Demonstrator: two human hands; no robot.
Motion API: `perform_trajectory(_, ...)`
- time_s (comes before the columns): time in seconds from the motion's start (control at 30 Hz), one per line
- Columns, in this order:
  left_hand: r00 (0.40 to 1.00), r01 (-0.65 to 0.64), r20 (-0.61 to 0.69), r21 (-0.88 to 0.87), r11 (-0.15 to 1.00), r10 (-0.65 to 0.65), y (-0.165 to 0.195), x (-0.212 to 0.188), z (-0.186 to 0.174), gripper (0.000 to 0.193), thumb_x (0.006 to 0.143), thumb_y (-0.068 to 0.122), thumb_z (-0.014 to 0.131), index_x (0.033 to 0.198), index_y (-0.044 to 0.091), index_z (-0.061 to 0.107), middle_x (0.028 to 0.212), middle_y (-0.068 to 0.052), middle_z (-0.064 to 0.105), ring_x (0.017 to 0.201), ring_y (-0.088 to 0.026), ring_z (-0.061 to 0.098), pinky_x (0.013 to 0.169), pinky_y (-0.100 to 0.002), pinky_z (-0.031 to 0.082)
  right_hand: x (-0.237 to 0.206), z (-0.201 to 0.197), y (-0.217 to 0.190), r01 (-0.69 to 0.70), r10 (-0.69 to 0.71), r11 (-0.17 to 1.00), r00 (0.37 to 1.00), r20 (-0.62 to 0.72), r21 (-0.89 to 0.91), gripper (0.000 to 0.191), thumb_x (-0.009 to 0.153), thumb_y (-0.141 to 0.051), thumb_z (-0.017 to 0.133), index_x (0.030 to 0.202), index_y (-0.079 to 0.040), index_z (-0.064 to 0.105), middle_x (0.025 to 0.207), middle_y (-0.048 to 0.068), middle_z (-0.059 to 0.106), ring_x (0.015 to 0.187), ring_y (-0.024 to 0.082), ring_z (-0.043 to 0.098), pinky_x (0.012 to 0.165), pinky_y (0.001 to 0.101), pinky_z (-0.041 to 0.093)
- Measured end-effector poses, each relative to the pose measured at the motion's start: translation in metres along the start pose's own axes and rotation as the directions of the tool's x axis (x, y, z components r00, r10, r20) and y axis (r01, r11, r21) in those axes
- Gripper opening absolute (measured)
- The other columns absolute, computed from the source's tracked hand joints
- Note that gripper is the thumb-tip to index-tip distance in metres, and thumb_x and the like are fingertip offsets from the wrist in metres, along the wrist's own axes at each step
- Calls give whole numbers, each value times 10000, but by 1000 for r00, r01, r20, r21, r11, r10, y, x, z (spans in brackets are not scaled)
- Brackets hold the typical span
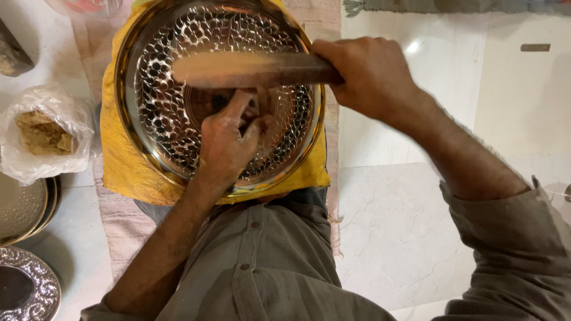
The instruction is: The person sits on the floor with a large decorative brass plate resting on a cushion on their lap. They hold a small punch against the plate's patterned surface with one hand and strike it repeatedly with a wooden mallet held in the other hand, repositioning the punch around the design to emboss the metal.
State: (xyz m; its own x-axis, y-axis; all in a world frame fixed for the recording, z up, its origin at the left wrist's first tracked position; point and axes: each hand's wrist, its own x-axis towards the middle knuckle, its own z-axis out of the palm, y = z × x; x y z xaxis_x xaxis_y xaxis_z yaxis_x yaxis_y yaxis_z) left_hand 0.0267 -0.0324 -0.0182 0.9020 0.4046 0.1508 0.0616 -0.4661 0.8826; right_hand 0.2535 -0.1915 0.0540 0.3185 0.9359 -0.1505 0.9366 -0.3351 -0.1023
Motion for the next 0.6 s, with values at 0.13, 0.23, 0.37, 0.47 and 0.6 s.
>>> perform_trajectory(0.13,998,48,33,34,998,-49,-1,2,0,467,912,-38,709,1356,41,588,1026,-173,779,813,-214,789,586,-309,668,-1,3,1,-43,96,905,990,-106,424,160,1045,-195,732,1171,-111,680,815,46,700,630,122,649,565,312,550)
perform_trajectory(0.23,996,65,51,67,996,-68,-3,3,1,446,921,-15,733,1342,53,605,998,-172,778,833,-228,788,645,-327,677,-3,4,0,-12,94,826,989,-116,564,183,1018,-157,765,1161,-93,669,839,71,699,653,135,639,566,311,559)
perform_trajectory(0.37,999,-15,46,61,998,12,-3,5,-1,460,934,-6,730,1367,68,592,1009,-163,782,882,-237,791,702,-329,680,-3,4,-1,-42,90,912,991,-98,409,193,997,-87,756,1165,-65,664,847,89,728,612,134,659,509,322,554)
perform_trajectory(0.47,986,124,112,13,992,-124,0,6,-5,511,908,-31,672,1394,82,563,1051,-150,781,836,-215,804,595,-315,680,-2,3,0,35,67,774,988,-136,632,225,976,-63,737,1181,-60,643,932,93,721,757,118,683,615,309,609)
perform_trajectory(0.6,991,51,121,1,999,-50,6,10,-7,434,972,65,727,1380,121,592,1004,-121,795,844,-210,800,695,-342,680,-2,4,0,-24,37,990,995,-95,136,124,1018,-92,761,1115,-80,684,790,90,727,594,156,647,539,385,565)
